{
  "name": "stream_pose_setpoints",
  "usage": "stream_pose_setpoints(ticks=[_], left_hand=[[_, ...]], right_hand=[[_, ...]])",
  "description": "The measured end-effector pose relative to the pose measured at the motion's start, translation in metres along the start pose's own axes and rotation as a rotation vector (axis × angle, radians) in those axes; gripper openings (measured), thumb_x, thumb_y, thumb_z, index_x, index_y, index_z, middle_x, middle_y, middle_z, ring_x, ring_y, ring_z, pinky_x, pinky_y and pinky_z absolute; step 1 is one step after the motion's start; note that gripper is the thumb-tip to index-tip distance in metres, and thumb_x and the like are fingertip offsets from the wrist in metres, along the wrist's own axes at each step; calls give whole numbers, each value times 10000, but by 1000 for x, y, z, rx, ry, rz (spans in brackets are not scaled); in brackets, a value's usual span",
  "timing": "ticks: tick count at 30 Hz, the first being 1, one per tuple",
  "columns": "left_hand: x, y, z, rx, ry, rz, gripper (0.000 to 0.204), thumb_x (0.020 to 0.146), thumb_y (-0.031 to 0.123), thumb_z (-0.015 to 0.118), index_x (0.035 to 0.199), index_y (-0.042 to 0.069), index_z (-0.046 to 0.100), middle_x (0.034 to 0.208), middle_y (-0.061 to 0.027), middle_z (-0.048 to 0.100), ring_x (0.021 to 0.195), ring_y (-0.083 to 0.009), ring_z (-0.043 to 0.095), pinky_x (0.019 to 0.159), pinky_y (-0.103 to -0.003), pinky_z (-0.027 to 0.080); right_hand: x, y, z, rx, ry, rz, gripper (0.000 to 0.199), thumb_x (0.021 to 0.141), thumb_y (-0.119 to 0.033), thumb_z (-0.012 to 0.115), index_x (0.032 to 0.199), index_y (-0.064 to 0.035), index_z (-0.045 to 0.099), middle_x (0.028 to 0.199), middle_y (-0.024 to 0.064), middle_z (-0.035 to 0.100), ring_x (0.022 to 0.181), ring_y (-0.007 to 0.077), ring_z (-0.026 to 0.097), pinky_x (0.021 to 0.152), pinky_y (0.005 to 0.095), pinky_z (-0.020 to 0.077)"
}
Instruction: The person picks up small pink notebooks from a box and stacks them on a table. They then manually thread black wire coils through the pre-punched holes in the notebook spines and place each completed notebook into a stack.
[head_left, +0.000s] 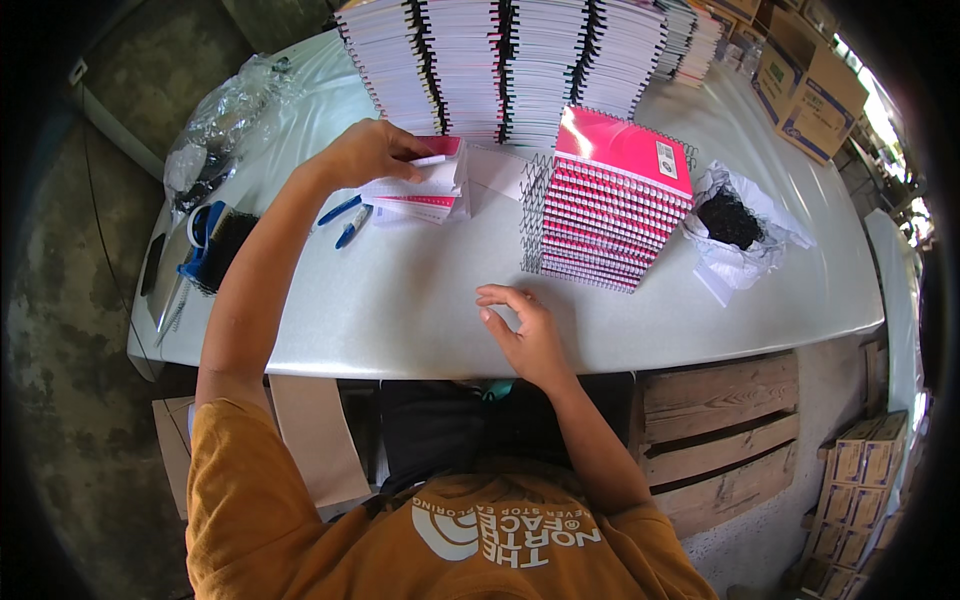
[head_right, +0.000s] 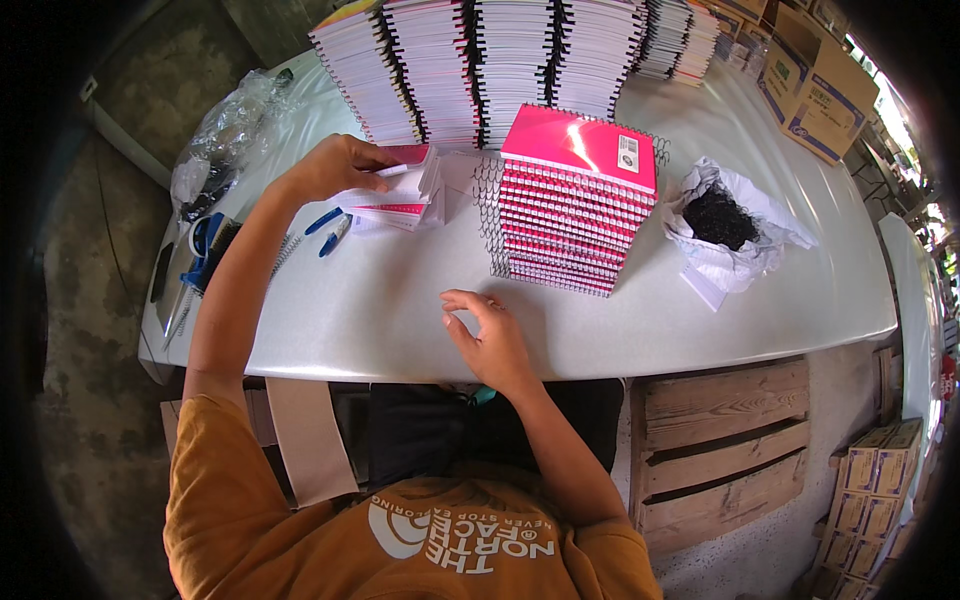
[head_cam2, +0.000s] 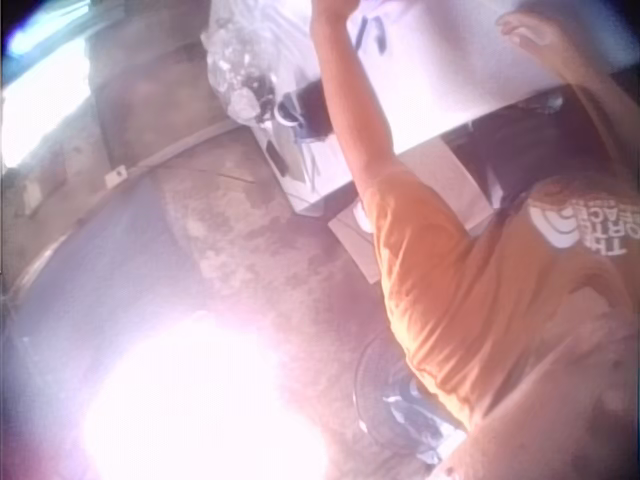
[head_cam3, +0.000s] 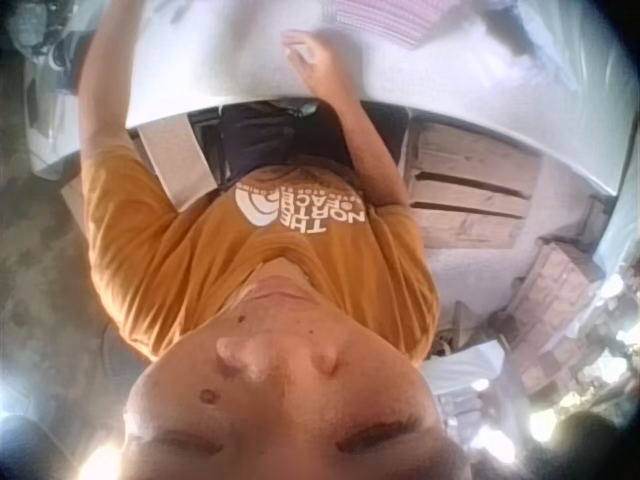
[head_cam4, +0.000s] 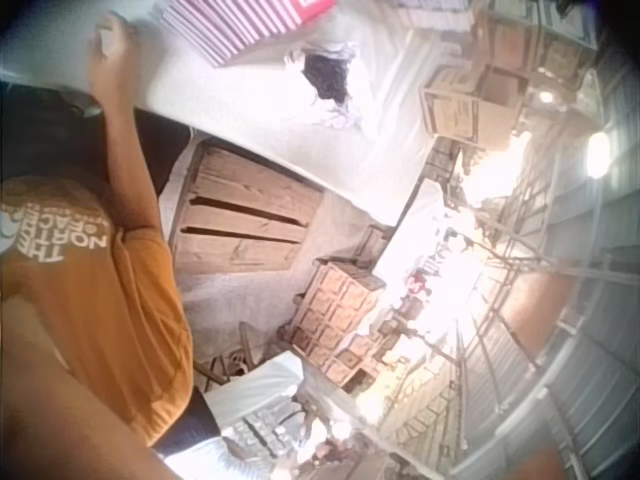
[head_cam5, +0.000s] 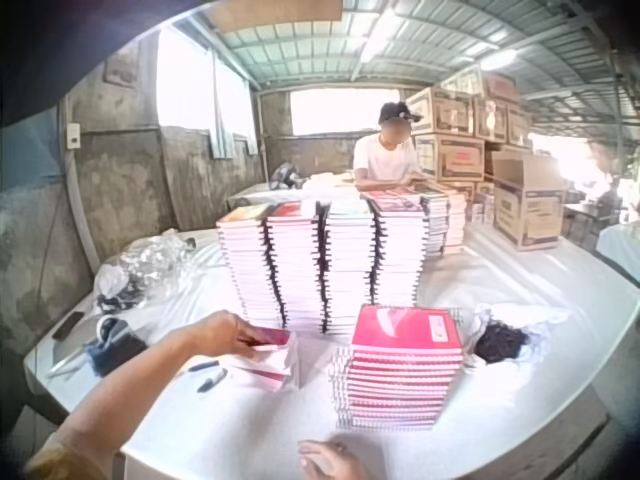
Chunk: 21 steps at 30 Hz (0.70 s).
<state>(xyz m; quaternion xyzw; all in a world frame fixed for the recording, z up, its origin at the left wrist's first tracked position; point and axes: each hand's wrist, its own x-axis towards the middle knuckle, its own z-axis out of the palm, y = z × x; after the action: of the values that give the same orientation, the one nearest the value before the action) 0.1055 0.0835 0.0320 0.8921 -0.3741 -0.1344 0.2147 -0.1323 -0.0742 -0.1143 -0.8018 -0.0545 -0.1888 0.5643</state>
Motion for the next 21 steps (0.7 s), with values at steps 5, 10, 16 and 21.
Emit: stream_pose_setpoints(ticks=[5, 10, 16, 21], left_hand=[[-2, 0, 1, -1, -4, 6, 398, 752, 94, 719, 1140, 57, 642, 989, -95, 691, 842, -176, 609, 842, -291, 458], [3, -10, -3, -17, -23, -41, 373, 757, 161, 719, 1109, 53, 659, 963, -120, 689, 855, -210, 619, 837, -307, 453], [5, -13, -4, -78, -16, -24, 344, 745, 132, 730, 1072, 40, 674, 967, -124, 688, 862, -189, 623, 845, -303, 462], [1, 0, 0, -50, 3, -7, 391, 742, 69, 724, 1123, 30, 645, 1005, -107, 684, 884, -190, 625, 866, -296, 467]], right_hand=[[-1, 0, 1, -4, -4, -8, 239, 842, -111, 612, 1075, -61, 598, 945, 81, 679, 906, 260, 599, 815, 353, 458], [0, -1, 1, -10, -11, 0, 241, 844, -128, 613, 1076, -63, 599, 946, 74, 680, 906, 260, 598, 828, 351, 451], [0, -2, 1, -11, -27, 40, 249, 844, -142, 616, 1082, -71, 602, 951, 69, 680, 936, 261, 589, 841, 350, 444], [-1, -1, 0, -13, -37, 42, 249, 840, -139, 619, 1079, -73, 606, 956, 74, 678, 946, 267, 586, 847, 357, 444]])
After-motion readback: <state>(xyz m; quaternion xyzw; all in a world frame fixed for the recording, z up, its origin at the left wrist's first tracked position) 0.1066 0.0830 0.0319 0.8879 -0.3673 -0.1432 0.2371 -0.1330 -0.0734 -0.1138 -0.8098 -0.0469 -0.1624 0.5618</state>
